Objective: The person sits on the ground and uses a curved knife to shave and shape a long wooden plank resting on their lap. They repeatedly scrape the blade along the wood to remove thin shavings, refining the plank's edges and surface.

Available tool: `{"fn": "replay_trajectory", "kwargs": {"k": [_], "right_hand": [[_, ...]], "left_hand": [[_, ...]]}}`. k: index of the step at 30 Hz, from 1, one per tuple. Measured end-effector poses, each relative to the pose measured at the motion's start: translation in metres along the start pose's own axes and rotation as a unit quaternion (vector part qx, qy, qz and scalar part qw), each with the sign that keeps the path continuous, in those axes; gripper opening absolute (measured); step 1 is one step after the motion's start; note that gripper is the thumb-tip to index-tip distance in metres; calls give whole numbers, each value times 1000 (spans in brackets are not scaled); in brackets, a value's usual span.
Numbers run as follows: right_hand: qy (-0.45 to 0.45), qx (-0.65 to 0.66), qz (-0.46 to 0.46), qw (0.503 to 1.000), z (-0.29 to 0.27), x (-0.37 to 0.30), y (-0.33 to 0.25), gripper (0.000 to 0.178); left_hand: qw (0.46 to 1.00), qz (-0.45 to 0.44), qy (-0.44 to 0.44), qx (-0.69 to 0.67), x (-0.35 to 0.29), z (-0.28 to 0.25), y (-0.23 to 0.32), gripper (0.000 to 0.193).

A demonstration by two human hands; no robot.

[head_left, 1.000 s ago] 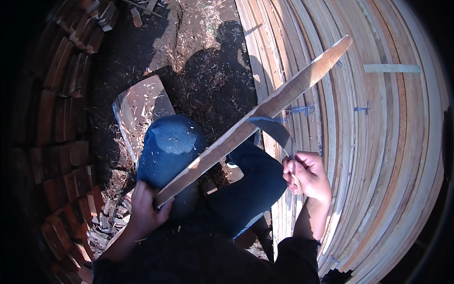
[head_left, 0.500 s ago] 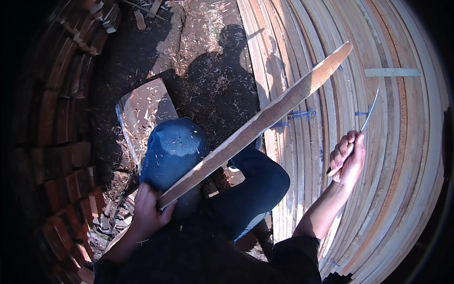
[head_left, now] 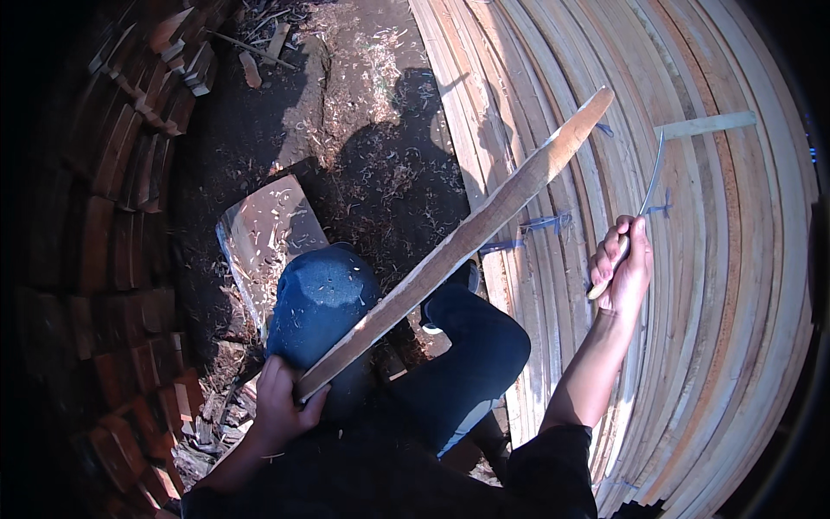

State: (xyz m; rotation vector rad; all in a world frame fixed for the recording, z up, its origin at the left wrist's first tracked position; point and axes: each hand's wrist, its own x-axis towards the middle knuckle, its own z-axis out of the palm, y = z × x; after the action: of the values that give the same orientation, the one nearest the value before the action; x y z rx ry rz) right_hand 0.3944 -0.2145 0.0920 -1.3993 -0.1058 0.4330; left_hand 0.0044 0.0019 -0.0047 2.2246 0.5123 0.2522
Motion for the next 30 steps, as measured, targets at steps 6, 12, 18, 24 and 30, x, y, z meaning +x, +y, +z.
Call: {"fn": "replay_trajectory", "kwargs": {"k": [6,12,18,24,30], "right_hand": [[-327,-176,229,900,22,-52,22,33],[-316,-208,151,913,27,-49,33,28],[-257,-134,77,954,19,-37,36,27],[-240,-144,65,958,21,-42,41,28],[-290,-199,94,931,29,-51,36,23]], "left_hand": [[1000,-9,3,-3,2,0,0,36],[1000,-16,0,-26,4,-4,0,36],[1000,8,16,-20,7,-2,3,37],[1000,1,9,-19,5,-4,0,38],[1000,-15,6,-23,5,-4,0,38]]}}
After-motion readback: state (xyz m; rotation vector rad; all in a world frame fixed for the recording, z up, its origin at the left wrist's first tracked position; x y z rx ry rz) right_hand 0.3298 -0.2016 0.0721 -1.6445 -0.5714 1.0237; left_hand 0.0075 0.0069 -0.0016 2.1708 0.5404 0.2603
